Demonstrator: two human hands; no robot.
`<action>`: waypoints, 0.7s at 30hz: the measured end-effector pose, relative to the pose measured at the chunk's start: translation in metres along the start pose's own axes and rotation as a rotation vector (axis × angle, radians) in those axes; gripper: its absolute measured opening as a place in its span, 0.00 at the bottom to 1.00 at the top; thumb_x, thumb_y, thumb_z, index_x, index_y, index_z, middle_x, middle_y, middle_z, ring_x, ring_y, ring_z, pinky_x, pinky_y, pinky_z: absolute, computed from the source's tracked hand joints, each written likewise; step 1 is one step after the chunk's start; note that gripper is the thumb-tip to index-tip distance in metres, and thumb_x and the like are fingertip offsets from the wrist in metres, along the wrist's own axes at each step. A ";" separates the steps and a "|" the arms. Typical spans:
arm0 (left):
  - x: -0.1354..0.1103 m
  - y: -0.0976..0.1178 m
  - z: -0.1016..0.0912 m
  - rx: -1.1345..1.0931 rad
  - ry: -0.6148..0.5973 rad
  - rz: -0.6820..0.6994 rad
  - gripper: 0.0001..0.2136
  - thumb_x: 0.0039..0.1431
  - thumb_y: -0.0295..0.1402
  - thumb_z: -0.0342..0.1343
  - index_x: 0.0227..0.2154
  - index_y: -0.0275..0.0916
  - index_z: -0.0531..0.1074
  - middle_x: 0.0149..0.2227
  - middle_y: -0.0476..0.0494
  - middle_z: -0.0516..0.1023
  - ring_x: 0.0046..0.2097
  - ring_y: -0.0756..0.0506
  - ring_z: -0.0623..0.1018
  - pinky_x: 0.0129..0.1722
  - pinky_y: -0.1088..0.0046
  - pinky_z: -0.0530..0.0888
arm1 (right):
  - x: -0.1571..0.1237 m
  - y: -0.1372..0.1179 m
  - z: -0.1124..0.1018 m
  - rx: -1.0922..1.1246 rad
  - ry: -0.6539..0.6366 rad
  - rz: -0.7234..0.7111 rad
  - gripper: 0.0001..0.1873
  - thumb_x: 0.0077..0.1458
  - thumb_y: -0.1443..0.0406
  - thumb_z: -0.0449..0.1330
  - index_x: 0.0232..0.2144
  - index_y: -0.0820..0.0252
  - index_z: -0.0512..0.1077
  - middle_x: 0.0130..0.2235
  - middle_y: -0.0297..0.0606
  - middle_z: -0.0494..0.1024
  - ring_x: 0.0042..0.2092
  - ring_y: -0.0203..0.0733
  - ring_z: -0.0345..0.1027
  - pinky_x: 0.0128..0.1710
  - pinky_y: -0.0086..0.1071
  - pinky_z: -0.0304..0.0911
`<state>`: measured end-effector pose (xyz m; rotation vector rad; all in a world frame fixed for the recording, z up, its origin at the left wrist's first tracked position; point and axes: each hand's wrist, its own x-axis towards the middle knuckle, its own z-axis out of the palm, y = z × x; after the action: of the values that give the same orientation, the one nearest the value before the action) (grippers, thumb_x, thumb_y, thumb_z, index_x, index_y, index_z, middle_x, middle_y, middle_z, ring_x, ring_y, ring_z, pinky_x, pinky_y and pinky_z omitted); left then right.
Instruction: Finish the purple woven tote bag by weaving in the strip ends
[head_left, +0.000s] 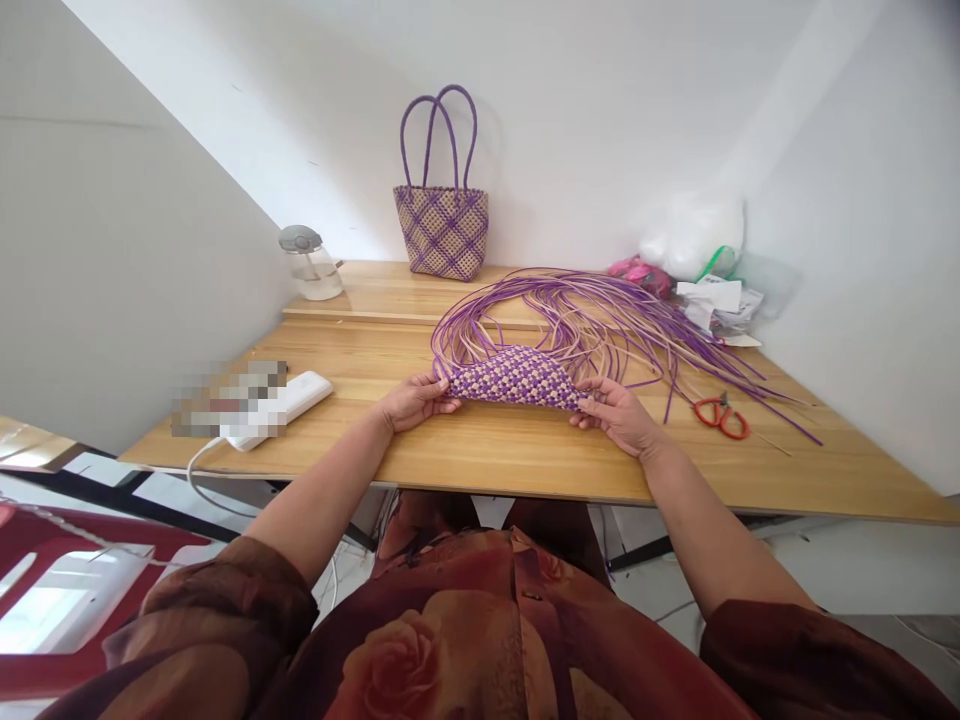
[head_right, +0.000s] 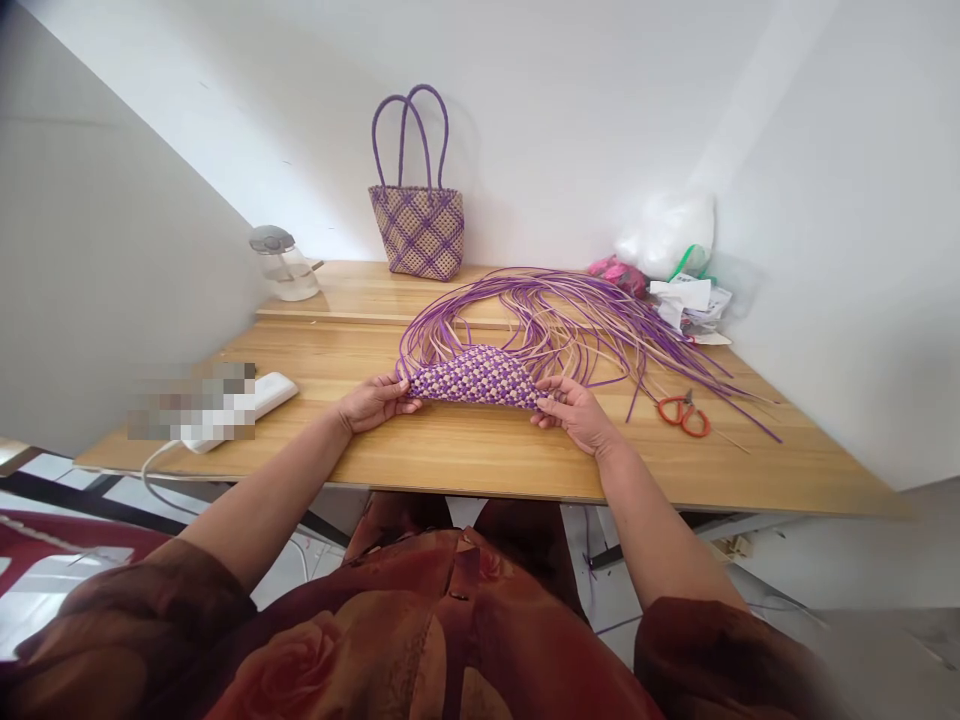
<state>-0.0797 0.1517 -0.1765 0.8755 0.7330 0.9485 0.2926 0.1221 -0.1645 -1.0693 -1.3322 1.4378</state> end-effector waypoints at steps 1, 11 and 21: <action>0.000 0.000 0.000 0.004 -0.012 -0.008 0.06 0.56 0.22 0.61 0.37 0.31 0.76 0.34 0.39 0.81 0.32 0.47 0.82 0.35 0.76 0.80 | 0.000 0.000 -0.001 -0.001 -0.013 0.004 0.27 0.44 0.60 0.72 0.44 0.58 0.67 0.26 0.33 0.78 0.30 0.37 0.76 0.29 0.25 0.69; 0.001 0.000 -0.002 0.005 -0.039 0.001 0.07 0.55 0.25 0.63 0.38 0.32 0.77 0.35 0.40 0.81 0.32 0.48 0.82 0.35 0.77 0.80 | 0.002 0.002 -0.004 -0.005 -0.031 0.002 0.26 0.47 0.58 0.71 0.45 0.57 0.66 0.27 0.32 0.77 0.31 0.36 0.76 0.30 0.24 0.69; 0.001 -0.001 0.000 0.006 -0.004 0.002 0.06 0.57 0.25 0.62 0.37 0.30 0.75 0.33 0.39 0.81 0.33 0.48 0.82 0.36 0.75 0.80 | 0.002 0.004 -0.004 -0.014 -0.004 0.013 0.26 0.47 0.57 0.71 0.46 0.56 0.67 0.30 0.32 0.77 0.33 0.36 0.76 0.31 0.25 0.70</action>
<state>-0.0787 0.1520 -0.1775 0.8830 0.7315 0.9465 0.2962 0.1249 -0.1689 -1.0864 -1.3424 1.4427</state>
